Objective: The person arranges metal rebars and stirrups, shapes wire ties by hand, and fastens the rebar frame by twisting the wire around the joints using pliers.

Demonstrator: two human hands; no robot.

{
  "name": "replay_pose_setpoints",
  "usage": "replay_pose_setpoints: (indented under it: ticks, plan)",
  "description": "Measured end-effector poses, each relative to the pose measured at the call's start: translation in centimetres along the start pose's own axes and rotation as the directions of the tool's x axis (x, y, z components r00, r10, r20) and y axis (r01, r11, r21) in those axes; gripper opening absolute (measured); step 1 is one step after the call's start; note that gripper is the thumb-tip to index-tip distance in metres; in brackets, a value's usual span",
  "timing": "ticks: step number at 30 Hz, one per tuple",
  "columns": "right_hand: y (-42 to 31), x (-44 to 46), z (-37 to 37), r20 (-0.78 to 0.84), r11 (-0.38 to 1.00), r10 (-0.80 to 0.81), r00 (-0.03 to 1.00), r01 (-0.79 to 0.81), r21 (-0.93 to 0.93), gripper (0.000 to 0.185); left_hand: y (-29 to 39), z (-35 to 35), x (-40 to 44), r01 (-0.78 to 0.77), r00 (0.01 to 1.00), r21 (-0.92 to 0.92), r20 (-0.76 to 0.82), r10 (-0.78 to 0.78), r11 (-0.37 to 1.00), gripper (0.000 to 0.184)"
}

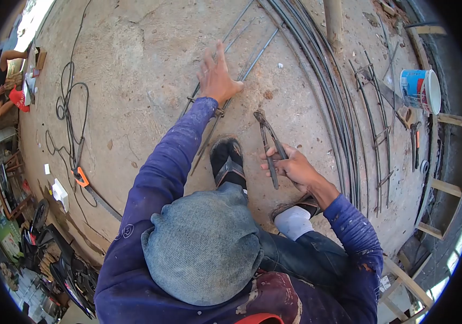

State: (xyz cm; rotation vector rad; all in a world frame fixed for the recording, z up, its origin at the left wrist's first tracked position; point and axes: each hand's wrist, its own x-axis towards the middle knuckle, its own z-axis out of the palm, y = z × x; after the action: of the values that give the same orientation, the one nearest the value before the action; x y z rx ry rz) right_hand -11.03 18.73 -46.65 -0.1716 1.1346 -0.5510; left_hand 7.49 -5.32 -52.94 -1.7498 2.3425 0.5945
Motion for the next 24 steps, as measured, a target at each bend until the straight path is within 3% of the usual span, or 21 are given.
replay_pose_setpoints:
  ticks: [2, 3, 5, 8, 13, 20, 24]
  plan:
    - [-0.3, -0.2, -0.6, -0.034, 1.000, -0.023, 0.999, 0.023, -0.012, 0.034, -3.1, 3.0, 0.8, -0.128, 0.950, -0.326, -0.311, 0.022, 0.937, 0.146]
    - [0.0, -0.5, -0.7, -0.068, 0.999, -0.029, 0.997, 0.028, -0.020, 0.033, -2.0, 1.7, 0.1, -0.137, 0.954, -0.323, -0.297, 0.037, 0.936, 0.146]
    - [1.0, -0.5, -1.0, -0.095, 0.999, -0.014, 0.995, 0.018, 0.043, 0.032, -0.6, -0.7, -2.0, 0.030, 1.000, 0.001, 0.004, -0.030, 1.000, 0.133]
    - [0.5, 0.6, -0.7, -0.123, 0.995, -0.038, 0.992, 0.049, 0.085, 0.032, -0.5, 0.5, -1.5, 0.045, 0.996, -0.003, -0.071, -0.045, 0.999, 0.125]
    - [0.9, 0.5, -0.4, -0.119, 0.997, -0.037, 0.992, 0.045, 0.066, 0.032, -1.7, 1.3, 0.8, 0.031, 0.999, -0.027, -0.015, -0.031, 0.999, 0.104]
    - [0.8, -0.9, -1.1, -0.152, 0.995, -0.074, 0.986, 0.084, 0.058, 0.032, -2.4, -3.6, 0.9, 0.142, 0.990, 0.023, -0.006, -0.142, 0.990, 0.086]
    - [0.3, -1.5, -1.8, -0.170, 0.993, -0.100, 0.980, 0.109, 0.047, 0.030, -6.4, -7.1, 1.5, 0.061, 0.996, 0.058, -0.065, -0.058, 0.996, 0.069]
